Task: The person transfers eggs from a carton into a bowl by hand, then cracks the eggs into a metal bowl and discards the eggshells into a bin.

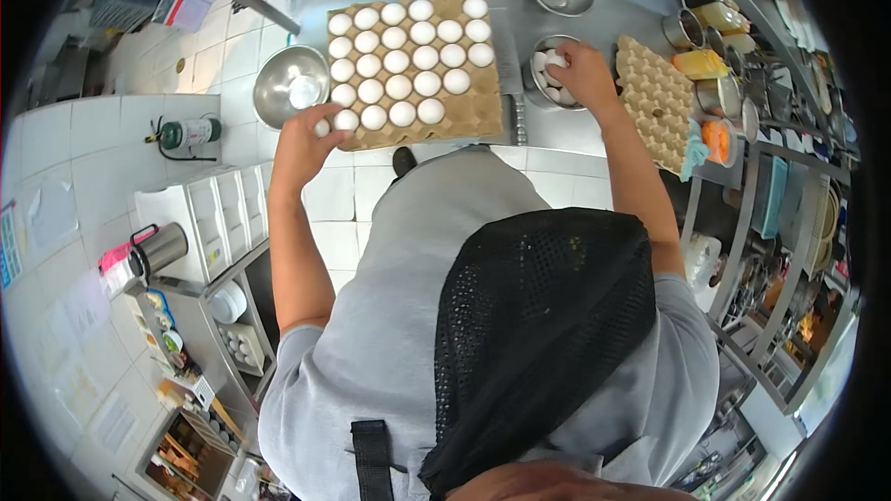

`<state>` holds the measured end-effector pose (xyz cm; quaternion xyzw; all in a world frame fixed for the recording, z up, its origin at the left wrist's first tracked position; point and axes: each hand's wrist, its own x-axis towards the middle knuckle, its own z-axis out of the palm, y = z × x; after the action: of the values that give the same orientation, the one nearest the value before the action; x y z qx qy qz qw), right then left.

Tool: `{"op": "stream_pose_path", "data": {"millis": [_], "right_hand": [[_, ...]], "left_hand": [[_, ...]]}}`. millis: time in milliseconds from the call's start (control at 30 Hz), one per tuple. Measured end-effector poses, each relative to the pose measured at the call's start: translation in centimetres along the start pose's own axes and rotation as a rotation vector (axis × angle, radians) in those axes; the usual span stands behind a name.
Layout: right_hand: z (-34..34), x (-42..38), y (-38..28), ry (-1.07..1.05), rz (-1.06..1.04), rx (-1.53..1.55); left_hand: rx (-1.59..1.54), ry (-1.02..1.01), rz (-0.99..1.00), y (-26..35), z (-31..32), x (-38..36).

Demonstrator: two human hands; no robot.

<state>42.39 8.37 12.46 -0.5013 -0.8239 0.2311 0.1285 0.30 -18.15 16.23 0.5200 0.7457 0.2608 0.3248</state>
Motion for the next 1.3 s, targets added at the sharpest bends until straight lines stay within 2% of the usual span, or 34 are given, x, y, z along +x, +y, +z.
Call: {"op": "stream_pose_path", "data": {"millis": [33, 133, 167, 267, 333, 400, 467, 533, 600, 667, 733, 767, 833, 867, 933, 1000, 1033, 1067, 1133, 1200, 1233, 1300], "right_hand": [[0.5, 0.5, 0.8, -0.100, -0.004, -0.066], [1.8, 0.9, 2.1, -0.115, -0.071, -0.110], [2.1, 0.6, 1.7, -0.017, -0.113, -0.178], [1.8, -0.6, -5.9, 0.101, -0.176, -0.002], [4.8, -1.6, -9.1, 0.044, -0.427, 0.166], [5.9, -2.2, -11.8, -0.152, -0.459, 0.054], [7.1, -2.3, -12.7, -0.132, -0.446, 0.025], [6.2, -2.7, -11.8, -0.099, -0.430, 0.063], [4.8, -2.9, -10.7, -0.069, -0.427, 0.110], [1.5, -3.8, -7.5, 0.147, -0.258, 0.204], [-1.0, -3.3, -2.4, 0.315, -0.082, 0.104], [-2.0, -3.1, -0.8, 0.320, -0.078, 0.102], [-3.9, -2.7, 1.4, 0.212, 0.065, -0.071], [-4.0, -2.2, 2.3, 0.214, 0.062, -0.069], [-3.2, -1.4, 3.4, 0.089, -0.078, -0.220], [-2.6, -1.0, 3.9, 0.084, -0.088, -0.243], [-2.2, -0.8, 4.0, 0.081, -0.082, -0.274], [-2.0, -0.6, 4.3, 0.073, -0.112, -0.262], [-1.7, -0.2, 4.5, 0.044, -0.037, -0.243], [-2.4, 0.2, 2.6, 0.051, -0.036, -0.194], [-2.2, 0.9, 1.4, 0.107, -0.062, -0.062], [-0.5, 2.2, -1.4, 0.158, -0.130, 0.188]], "left_hand": [[0.016, 0.007, -0.021, 0.5, -0.3, 0.0], [-0.068, -0.004, -0.059, 1.8, -1.3, -0.2], [-0.048, 0.026, -0.041, 2.1, -1.4, -0.3], [-0.140, 0.109, -0.030, 2.6, -0.7, 0.3], [-0.145, 0.103, 0.057, 4.5, 0.2, 1.2], [-0.167, 0.097, 0.168, 7.6, 1.4, 3.4], [-0.143, -0.006, 0.128, 10.9, 2.1, 5.4], [-0.103, -0.040, 0.189, 13.9, 3.4, 7.5], [-0.154, -0.079, 0.334, 15.4, 5.5, 10.3], [-0.127, -0.121, 0.405, 16.3, 8.5, 13.0], [-0.106, -0.156, 0.473, 17.7, 11.9, 14.9], [-0.037, -0.238, 0.511, 18.7, 13.7, 15.3], [0.189, -0.364, 0.579, 21.0, 17.1, 15.9], [0.345, -0.402, 0.608, 22.2, 18.7, 16.2], [0.561, -0.421, 0.639, 23.2, 22.3, 17.0], [0.764, -0.406, 0.564, 23.2, 25.1, 17.6], [0.771, -0.392, 0.533, 23.0, 25.7, 17.5], [0.737, -0.374, 0.566, 22.7, 25.9, 17.5], [0.706, -0.340, 0.576, 22.1, 24.3, 17.5], [0.514, -0.353, 0.566, 22.0, 21.2, 16.6], [0.526, -0.338, 0.560, 21.3, 19.4, 16.7], [0.089, -0.248, 0.471, 18.1, 14.8, 16.6]]}}
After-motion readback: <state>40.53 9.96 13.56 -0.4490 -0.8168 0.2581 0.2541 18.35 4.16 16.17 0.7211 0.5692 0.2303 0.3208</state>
